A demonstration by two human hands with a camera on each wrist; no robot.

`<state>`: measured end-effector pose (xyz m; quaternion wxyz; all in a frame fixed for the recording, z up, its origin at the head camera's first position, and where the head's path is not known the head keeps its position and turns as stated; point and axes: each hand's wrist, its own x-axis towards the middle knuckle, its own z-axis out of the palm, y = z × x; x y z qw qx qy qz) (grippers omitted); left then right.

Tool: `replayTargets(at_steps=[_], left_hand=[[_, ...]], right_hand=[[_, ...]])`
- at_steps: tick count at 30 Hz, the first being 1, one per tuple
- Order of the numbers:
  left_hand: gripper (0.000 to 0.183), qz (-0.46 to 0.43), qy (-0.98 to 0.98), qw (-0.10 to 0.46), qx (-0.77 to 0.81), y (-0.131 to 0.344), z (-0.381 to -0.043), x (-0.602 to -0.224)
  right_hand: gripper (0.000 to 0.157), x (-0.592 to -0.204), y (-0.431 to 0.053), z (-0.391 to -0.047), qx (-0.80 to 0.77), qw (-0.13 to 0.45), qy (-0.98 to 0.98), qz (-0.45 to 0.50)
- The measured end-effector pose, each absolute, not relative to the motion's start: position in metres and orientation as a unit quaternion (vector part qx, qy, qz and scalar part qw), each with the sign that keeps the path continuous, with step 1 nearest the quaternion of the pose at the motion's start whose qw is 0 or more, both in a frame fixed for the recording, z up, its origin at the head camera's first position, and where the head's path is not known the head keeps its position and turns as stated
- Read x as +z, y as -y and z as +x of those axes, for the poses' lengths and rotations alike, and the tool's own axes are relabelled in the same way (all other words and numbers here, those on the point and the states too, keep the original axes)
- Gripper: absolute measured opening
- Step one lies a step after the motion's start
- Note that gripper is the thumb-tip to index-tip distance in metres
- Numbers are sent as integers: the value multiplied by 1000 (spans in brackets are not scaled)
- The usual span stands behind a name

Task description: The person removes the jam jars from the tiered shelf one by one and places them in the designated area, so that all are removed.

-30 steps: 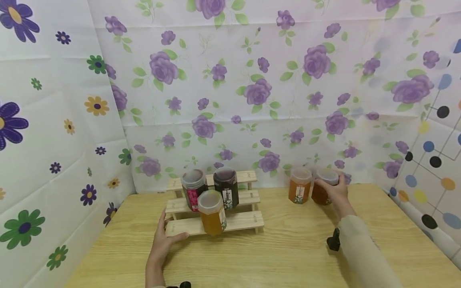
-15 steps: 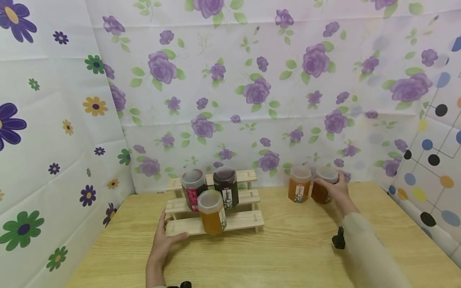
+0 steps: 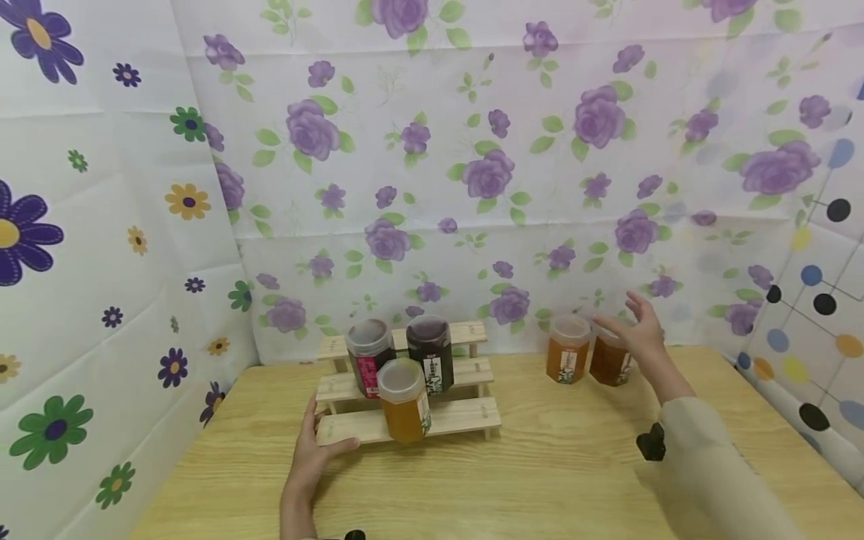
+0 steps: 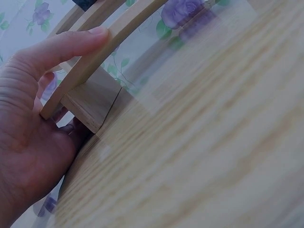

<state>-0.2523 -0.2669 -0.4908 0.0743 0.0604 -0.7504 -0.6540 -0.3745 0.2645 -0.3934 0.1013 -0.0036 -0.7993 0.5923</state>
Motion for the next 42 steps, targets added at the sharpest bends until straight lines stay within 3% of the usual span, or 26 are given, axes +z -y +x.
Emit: replayTargets(at_steps=[7,14,23,29,42], left_hand=[[121,64,755,68,-649,268,-254,-492],[121,60,753,74,-652,268,-255,-493],[120,60,752,83,-651,269,-253,-493],[121,60,750,78,-654,267,-254,-493],[120,54,749,80,-656,267,-254,-493]], right_hand=[[91,-384,-202,-358,572,103,810,79],[84,-393,-125,-344,595,57,785,161],[86,-402,-51,-333,641,-10,733,227],[96,-408,-27,-333,655,-12,714,249],[87,-409,-21,-337,660,-5,709,250]])
